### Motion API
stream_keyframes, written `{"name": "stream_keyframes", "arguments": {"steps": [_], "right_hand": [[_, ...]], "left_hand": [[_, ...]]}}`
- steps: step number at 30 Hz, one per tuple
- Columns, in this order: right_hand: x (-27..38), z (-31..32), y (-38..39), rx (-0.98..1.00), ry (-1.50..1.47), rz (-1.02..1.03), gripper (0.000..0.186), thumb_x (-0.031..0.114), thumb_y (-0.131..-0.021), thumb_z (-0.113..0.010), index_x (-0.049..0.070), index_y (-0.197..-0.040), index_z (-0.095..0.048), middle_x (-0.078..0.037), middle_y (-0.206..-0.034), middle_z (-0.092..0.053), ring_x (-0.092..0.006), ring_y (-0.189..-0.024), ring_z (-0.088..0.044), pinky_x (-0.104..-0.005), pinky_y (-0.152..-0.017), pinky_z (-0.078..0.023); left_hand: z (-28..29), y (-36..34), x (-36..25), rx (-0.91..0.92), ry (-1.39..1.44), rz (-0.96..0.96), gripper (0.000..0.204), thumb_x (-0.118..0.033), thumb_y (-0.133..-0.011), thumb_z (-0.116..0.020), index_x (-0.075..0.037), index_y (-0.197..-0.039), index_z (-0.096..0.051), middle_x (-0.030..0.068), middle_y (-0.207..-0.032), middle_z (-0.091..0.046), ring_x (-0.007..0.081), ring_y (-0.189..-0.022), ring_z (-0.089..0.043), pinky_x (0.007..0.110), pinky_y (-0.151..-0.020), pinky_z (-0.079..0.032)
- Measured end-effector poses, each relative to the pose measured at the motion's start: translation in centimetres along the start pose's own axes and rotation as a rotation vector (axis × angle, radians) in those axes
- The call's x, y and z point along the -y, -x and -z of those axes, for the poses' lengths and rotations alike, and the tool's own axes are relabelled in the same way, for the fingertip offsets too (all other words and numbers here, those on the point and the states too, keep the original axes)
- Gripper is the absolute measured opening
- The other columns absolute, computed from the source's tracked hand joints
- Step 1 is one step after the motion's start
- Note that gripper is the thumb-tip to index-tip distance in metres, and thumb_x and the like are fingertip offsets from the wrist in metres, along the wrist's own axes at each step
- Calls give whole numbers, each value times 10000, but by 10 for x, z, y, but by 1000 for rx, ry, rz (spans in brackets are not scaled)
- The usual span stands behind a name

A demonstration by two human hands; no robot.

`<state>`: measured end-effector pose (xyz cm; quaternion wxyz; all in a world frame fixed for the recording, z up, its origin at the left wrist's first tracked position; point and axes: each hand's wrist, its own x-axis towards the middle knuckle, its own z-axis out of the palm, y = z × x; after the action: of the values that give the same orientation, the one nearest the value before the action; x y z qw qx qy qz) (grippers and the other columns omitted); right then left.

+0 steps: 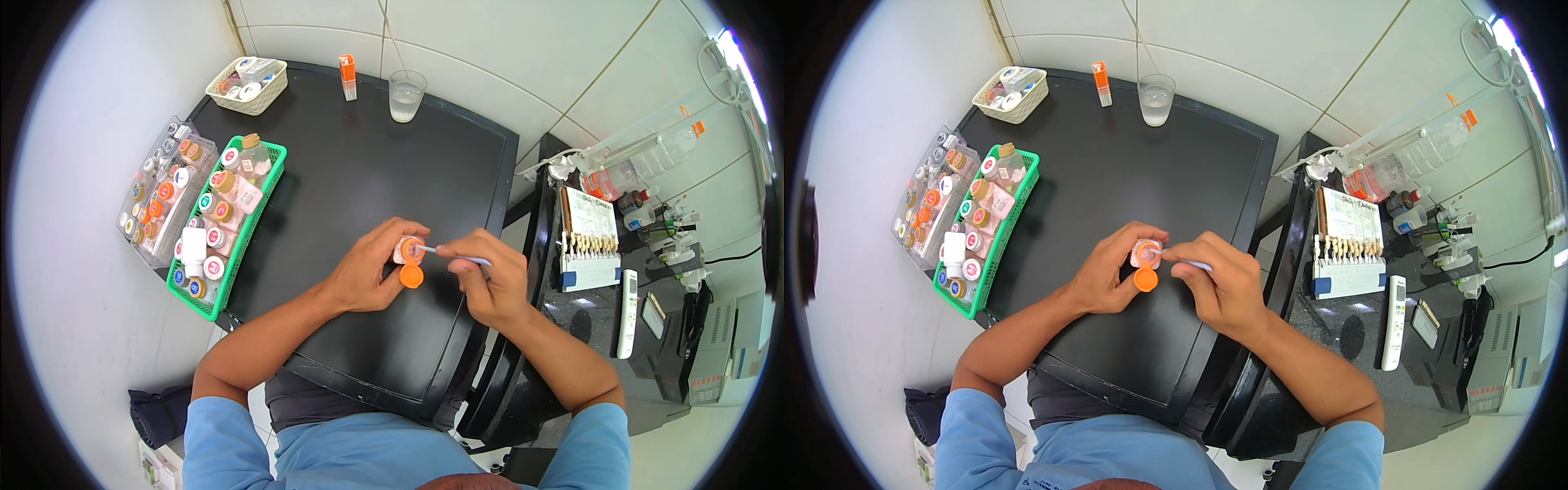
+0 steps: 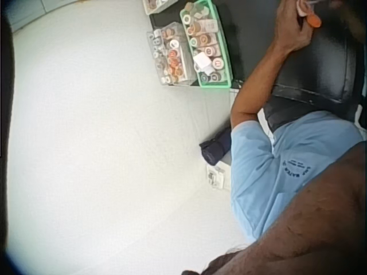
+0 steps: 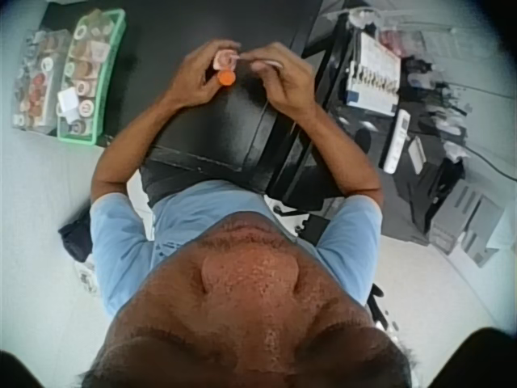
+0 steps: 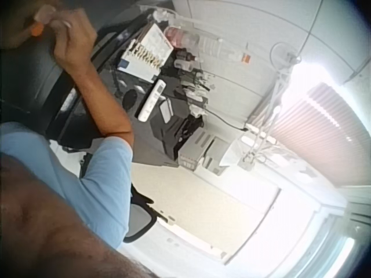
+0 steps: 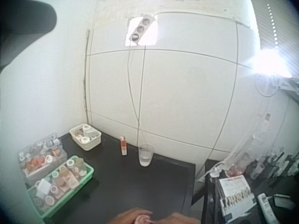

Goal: The person applies orange and pink stains to the surfaces of white dental models using a small brush.

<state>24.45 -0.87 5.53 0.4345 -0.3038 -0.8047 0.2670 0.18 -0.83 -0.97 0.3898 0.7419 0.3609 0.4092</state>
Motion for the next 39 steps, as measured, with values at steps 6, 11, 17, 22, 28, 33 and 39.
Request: {"name": "stream_keyframes", "arguments": {"steps": [6, 11, 17, 22, 28, 33, 39], "right_hand": [[4, -1, 5, 52, -160, -170, 130, 92, -1063, -766, 12, -1163, -787, -77, -816, -683, -177, -692, -656, -323, -616, -497], [-2, -1, 4, 31, -107, -72, 129, 111, -1079, -753, -1, -1142, -770, -80, -838, -681, -156, -672, -625, -310, -612, -482], [-1, -5, 7, 4, -100, -132, 154, 134, -1107, -728, 0, -1183, -728, -84, -854, -670, -173, -660, -617, -309, -618, -480], [1, -3, 9, 20, -71, -117, 161, 119, -1119, -697, 2, -1229, -707, -113, -882, -685, -202, -666, -647, -324, -622, -506], [3, -2, 4, 58, -19, 4, 147, 96, -1084, -720, 4, -1199, -726, -135, -925, -715, -234, -685, -678, -337, -625, -532], [2, 1, 5, -32, -27, 67, 115, 81, -1072, -724, -3, -1148, -745, -127, -951, -734, -228, -698, -687, -326, -622, -544], [-1, 0, 3, -5, -23, 126, 235, 149, -1172, -604, -53, -1182, -722, -143, -966, -711, -128, -662, -646, -262, -587, -522]], "left_hand": [[1, 2, 5, 5, -25, -10, 513, -335, -1033, -690, 1, -1408, -593, 175, -1333, -652, 336, -1215, -683, 441, -1053, -541], [0, 2, 7, -5, -40, -30, 487, -293, -1020, -711, -2, -1392, -593, 171, -1306, -647, 328, -1167, -677, 431, -1025, -538], [0, 2, 5, 5, -56, -30, 456, -231, -997, -706, -2, -1375, -596, 177, -1279, -656, 326, -1149, -680, 431, -1007, -540], [0, 1, 5, 6, -33, -26, 459, -271, -1014, -701, 3, -1366, -598, 175, -1252, -670, 323, -1126, -690, 430, -988, -544], [1, 3, 6, -13, -13, -19, 485, -343, -1032, -707, 3, -1354, -602, 167, -1240, -682, 304, -1099, -702, 421, -971, -548], [1, 1, 6, -14, 0, -11, 495, -362, -1029, -718, 3, -1345, -606, 162, -1227, -686, 294, -1082, -710, 412, -959, -554], [0, 1, 6, -21, -1, -18, 492, -371, -1038, -713, 2, -1341, -609, 160, -1213, -684, 287, -1064, -708, 408, -948, -553]]}}
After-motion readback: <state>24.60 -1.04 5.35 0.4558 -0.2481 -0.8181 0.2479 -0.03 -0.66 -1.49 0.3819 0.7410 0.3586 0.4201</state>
